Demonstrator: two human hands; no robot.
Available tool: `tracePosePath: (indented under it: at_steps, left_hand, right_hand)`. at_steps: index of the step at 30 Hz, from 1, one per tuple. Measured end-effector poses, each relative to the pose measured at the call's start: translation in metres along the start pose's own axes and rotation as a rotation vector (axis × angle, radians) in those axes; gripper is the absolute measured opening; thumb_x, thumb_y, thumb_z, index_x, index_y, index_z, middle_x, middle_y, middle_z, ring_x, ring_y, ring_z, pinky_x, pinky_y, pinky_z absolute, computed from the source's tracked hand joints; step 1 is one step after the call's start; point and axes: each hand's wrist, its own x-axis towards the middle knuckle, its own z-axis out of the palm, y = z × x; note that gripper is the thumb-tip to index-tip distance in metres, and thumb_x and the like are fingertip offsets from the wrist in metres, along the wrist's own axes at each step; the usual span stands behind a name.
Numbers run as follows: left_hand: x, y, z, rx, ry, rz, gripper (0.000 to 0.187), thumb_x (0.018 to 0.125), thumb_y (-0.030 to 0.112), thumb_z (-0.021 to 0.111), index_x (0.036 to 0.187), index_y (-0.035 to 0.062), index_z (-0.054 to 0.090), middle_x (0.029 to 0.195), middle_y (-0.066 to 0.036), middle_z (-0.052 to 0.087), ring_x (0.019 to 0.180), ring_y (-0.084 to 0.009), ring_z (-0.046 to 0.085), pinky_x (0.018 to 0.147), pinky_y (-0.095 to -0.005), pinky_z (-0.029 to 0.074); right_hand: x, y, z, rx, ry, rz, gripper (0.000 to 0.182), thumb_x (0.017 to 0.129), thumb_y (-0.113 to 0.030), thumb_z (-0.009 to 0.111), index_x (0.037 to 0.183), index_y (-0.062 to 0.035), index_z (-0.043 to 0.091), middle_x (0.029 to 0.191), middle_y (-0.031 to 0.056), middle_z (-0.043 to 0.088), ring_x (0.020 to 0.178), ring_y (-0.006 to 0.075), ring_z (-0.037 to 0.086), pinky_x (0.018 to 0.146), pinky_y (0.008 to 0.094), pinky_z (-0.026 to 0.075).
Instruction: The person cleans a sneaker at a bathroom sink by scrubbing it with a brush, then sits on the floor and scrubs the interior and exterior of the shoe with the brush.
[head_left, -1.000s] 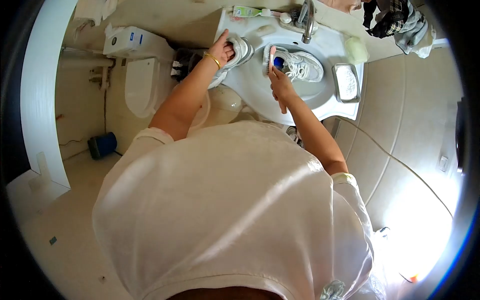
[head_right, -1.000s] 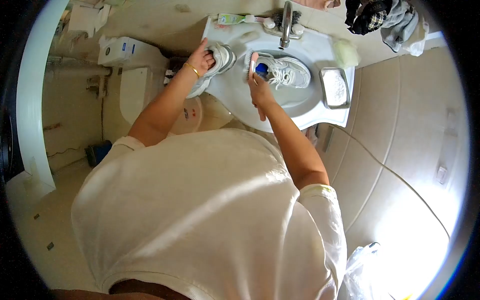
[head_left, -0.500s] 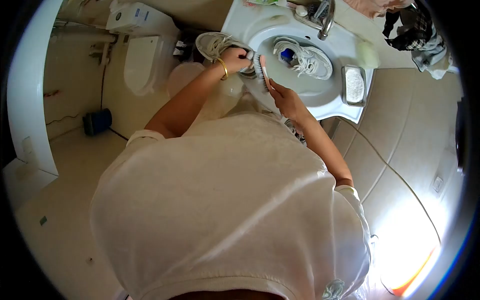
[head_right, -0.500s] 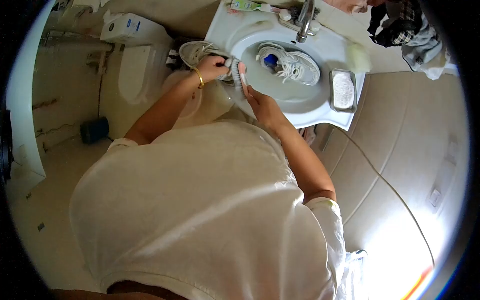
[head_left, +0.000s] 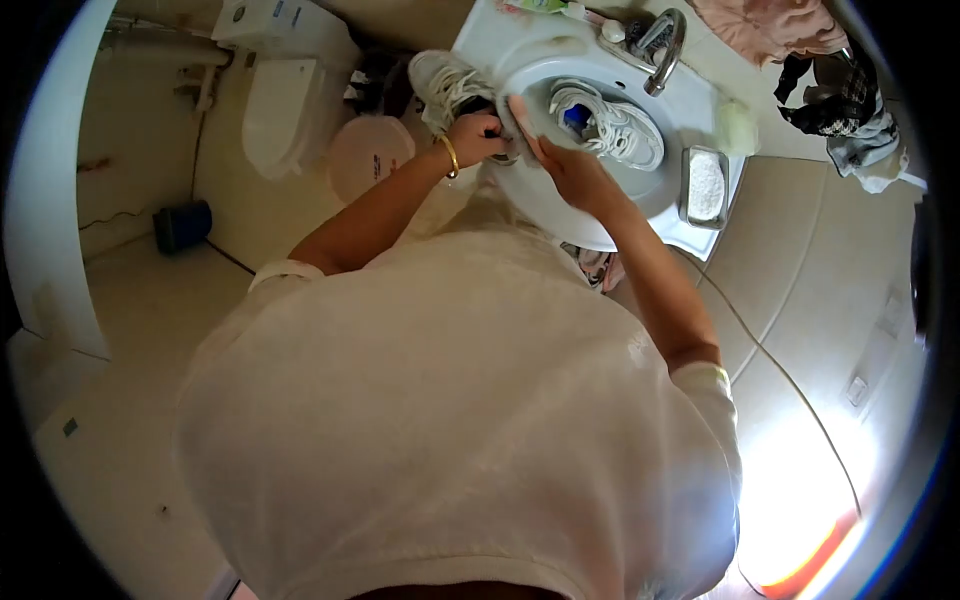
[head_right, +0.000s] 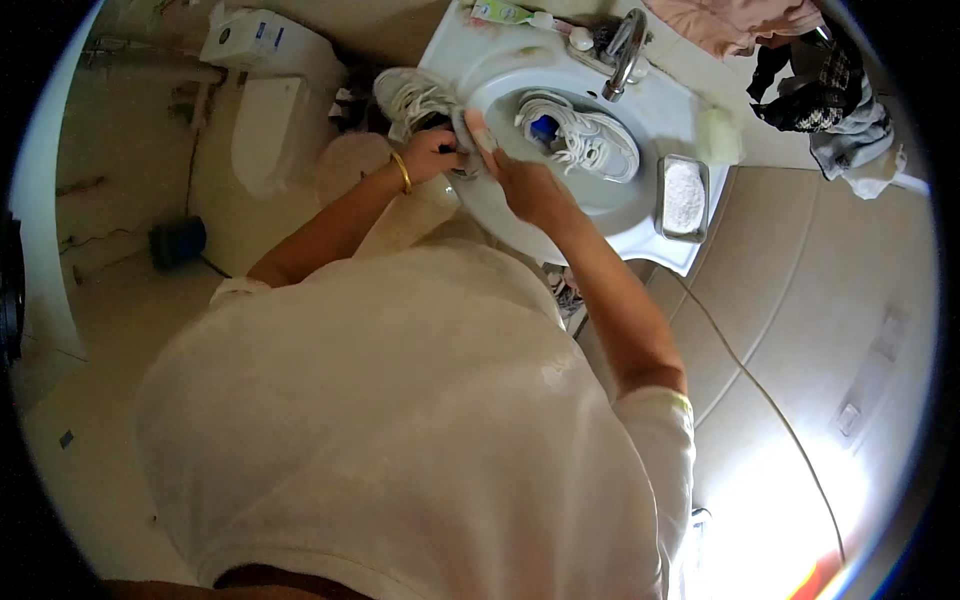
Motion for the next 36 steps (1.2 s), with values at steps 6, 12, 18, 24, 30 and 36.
tracePosePath:
  at_steps: [6,12,18,24,30,36]
  left_hand:
    - [-0.002,0.016,-0.008,0.076,-0.027,-0.070,0.020,0.070,0.016,0.067,0.078,-0.0001,0.058,0.084,-0.006,0.046,0.077,-0.0172,0.048,0.069,-0.0284,0.041]
    - [0.002,-0.013,-0.006,0.068,0.059,0.049,0.027,0.060,0.025,0.069,0.070,0.0021,0.059,0.084,-0.010,0.044,0.074,-0.0237,0.047,0.067,-0.0338,0.042]
    - [0.002,0.019,-0.021,0.208,-0.115,-0.038,0.025,0.064,0.022,0.069,0.071,0.0007,0.057,0.084,-0.009,0.042,0.075,-0.0203,0.045,0.067,-0.0315,0.039]
    - [0.000,0.015,-0.028,0.173,-0.141,0.018,0.022,0.064,0.019,0.063,0.063,0.0008,0.050,0.071,-0.009,0.044,0.064,-0.0207,0.044,0.059,-0.0328,0.038]
    - [-0.011,0.037,-0.040,0.470,-0.262,0.186,0.023,0.063,0.018,0.062,0.065,-0.0014,0.050,0.070,-0.013,0.047,0.062,-0.0262,0.047,0.062,-0.0366,0.039]
    - [-0.031,0.009,-0.021,0.356,0.249,0.423,0.017,0.068,0.018,0.058,0.074,0.0016,0.061,0.081,-0.014,0.057,0.075,-0.0275,0.055,0.067,-0.0374,0.043]
  right_hand:
    - [0.082,-0.001,0.011,-0.157,-0.229,0.172,0.038,0.087,-0.015,0.045,0.124,-0.0098,0.042,0.090,0.0212,0.060,0.083,0.0381,0.058,0.070,0.0459,0.046]
    - [0.006,-0.019,-0.014,-0.071,-0.213,0.110,0.038,0.088,-0.017,0.043,0.125,-0.0105,0.044,0.092,0.0229,0.059,0.088,0.0359,0.058,0.070,0.0424,0.047]
    - [0.077,0.019,0.027,-0.240,-0.188,0.163,0.040,0.086,-0.011,0.043,0.125,-0.0090,0.040,0.090,0.0218,0.060,0.084,0.0359,0.059,0.070,0.0422,0.047]
    - [-0.001,-0.017,0.001,-0.055,0.001,-0.076,0.035,0.090,-0.016,0.039,0.122,-0.0011,0.044,0.095,0.0262,0.057,0.090,0.0348,0.058,0.075,0.0413,0.045]
    - [0.058,0.044,0.058,-0.190,-0.067,0.010,0.026,0.086,-0.011,0.036,0.111,-0.0045,0.043,0.081,0.0239,0.060,0.078,0.0405,0.058,0.069,0.0486,0.045]
    - [-0.021,-0.013,-0.016,0.512,-0.118,0.582,0.032,0.090,-0.024,0.045,0.114,-0.0044,0.052,0.062,0.0090,0.054,0.051,0.0202,0.053,0.047,0.0329,0.039]
